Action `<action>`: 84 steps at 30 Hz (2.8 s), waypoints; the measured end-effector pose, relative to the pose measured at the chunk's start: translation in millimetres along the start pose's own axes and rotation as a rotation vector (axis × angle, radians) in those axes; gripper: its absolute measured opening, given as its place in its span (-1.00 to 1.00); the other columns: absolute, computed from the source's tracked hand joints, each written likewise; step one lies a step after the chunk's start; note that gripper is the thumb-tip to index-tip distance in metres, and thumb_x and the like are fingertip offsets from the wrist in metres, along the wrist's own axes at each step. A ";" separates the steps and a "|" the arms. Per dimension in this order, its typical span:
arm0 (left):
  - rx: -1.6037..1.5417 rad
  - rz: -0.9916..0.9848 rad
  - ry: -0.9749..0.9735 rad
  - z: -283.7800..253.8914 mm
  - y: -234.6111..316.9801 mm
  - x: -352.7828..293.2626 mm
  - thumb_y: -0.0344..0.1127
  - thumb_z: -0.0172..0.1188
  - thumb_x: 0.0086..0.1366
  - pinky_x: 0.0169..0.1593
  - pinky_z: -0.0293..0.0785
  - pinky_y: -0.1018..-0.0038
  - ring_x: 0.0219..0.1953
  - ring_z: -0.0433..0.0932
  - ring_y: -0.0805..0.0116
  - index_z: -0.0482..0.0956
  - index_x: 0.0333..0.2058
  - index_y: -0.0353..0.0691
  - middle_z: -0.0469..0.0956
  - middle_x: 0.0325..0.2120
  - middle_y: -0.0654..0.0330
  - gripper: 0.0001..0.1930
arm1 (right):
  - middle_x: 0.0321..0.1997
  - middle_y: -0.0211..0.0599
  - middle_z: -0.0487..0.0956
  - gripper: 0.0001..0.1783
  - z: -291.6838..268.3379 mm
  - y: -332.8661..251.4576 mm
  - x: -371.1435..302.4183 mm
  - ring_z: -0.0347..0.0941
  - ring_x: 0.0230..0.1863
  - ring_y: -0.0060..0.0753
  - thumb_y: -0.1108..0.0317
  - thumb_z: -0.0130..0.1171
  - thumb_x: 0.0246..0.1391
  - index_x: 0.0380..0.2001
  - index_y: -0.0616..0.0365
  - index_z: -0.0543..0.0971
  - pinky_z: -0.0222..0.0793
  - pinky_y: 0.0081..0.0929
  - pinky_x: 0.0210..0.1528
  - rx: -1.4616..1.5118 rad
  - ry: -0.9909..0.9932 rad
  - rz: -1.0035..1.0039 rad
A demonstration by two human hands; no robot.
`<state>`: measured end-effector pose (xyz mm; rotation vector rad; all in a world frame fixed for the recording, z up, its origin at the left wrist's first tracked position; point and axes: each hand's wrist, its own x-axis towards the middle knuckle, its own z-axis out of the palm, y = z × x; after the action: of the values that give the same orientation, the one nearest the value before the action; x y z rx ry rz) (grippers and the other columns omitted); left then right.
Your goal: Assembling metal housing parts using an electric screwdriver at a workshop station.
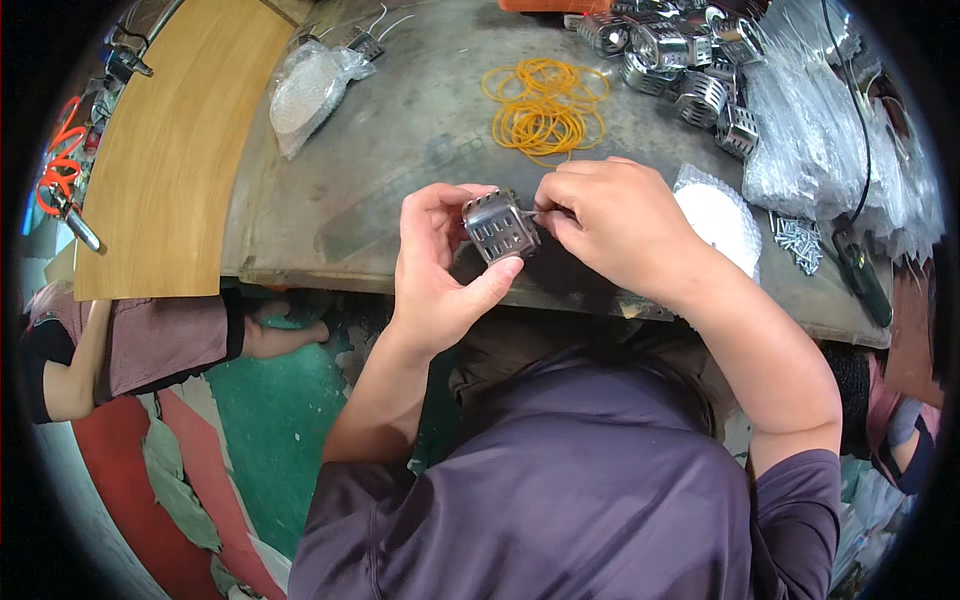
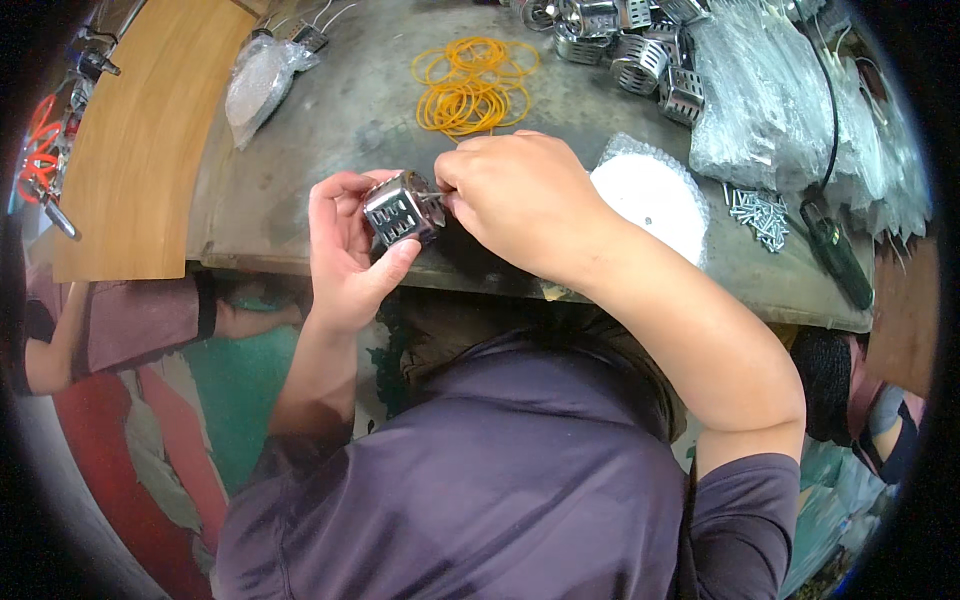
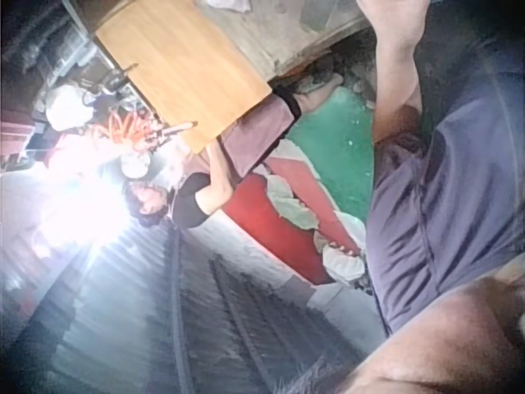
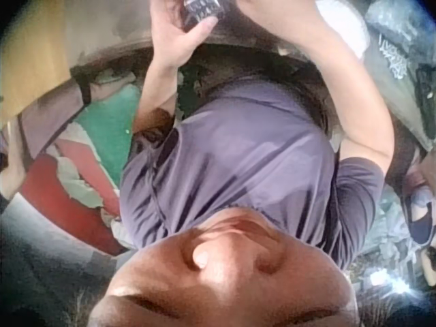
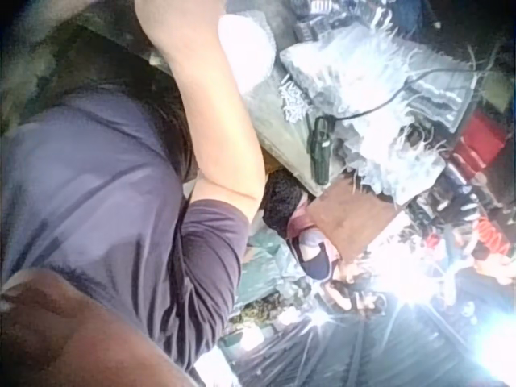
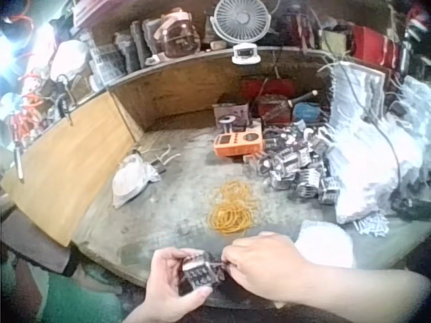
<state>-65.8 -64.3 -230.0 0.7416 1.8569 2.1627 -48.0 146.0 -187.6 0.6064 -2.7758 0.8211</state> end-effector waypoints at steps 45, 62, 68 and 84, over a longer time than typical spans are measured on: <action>-0.312 -0.637 -0.251 -17.5 22.9 19.4 -0.42 0.06 0.33 -0.54 0.17 0.74 -0.57 0.37 0.66 0.50 0.01 -0.42 0.54 -0.43 0.29 -0.69 | -0.17 -0.14 0.54 -0.38 3.9 -9.8 -7.9 0.45 0.00 -0.05 0.27 0.39 -0.26 -0.07 0.24 0.43 0.24 -0.17 0.19 -0.040 0.068 -0.164; 1.142 0.292 -0.320 23.1 66.9 50.6 -0.33 0.36 0.08 -0.09 0.39 0.44 -0.16 0.49 0.27 0.48 0.07 -0.24 0.52 -0.21 0.15 -0.47 | 0.40 -0.09 0.15 0.18 -54.5 14.7 -106.5 -0.02 0.43 0.09 -0.05 0.53 -0.42 0.33 -0.04 0.20 -0.10 0.08 0.42 -0.385 -0.148 0.275; 1.005 0.251 -0.599 47.1 32.6 63.2 -0.34 0.46 -0.08 0.08 0.43 0.25 0.00 0.50 -0.01 0.43 0.11 -0.23 0.51 -0.03 0.02 -0.29 | 0.39 -0.14 0.18 -0.08 -52.5 42.2 -146.2 0.02 0.42 0.07 0.19 0.50 -0.37 0.19 -0.07 0.40 -0.01 0.08 0.39 -0.213 -0.065 0.205; 1.059 0.472 -0.551 94.7 58.2 37.9 -0.15 0.52 -0.14 0.18 0.30 0.10 0.14 0.39 -0.08 0.40 0.12 -0.25 0.39 0.13 -0.05 -0.19 | -0.27 -0.20 0.56 -0.71 -96.4 86.1 -182.2 0.48 -0.21 -0.09 0.35 0.26 0.00 -0.19 0.17 0.52 0.40 -0.29 -0.09 -0.373 0.290 0.208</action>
<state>-42.0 24.0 -156.3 1.8596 2.5328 0.7524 84.5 325.5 -200.6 0.1220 -2.6447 0.3670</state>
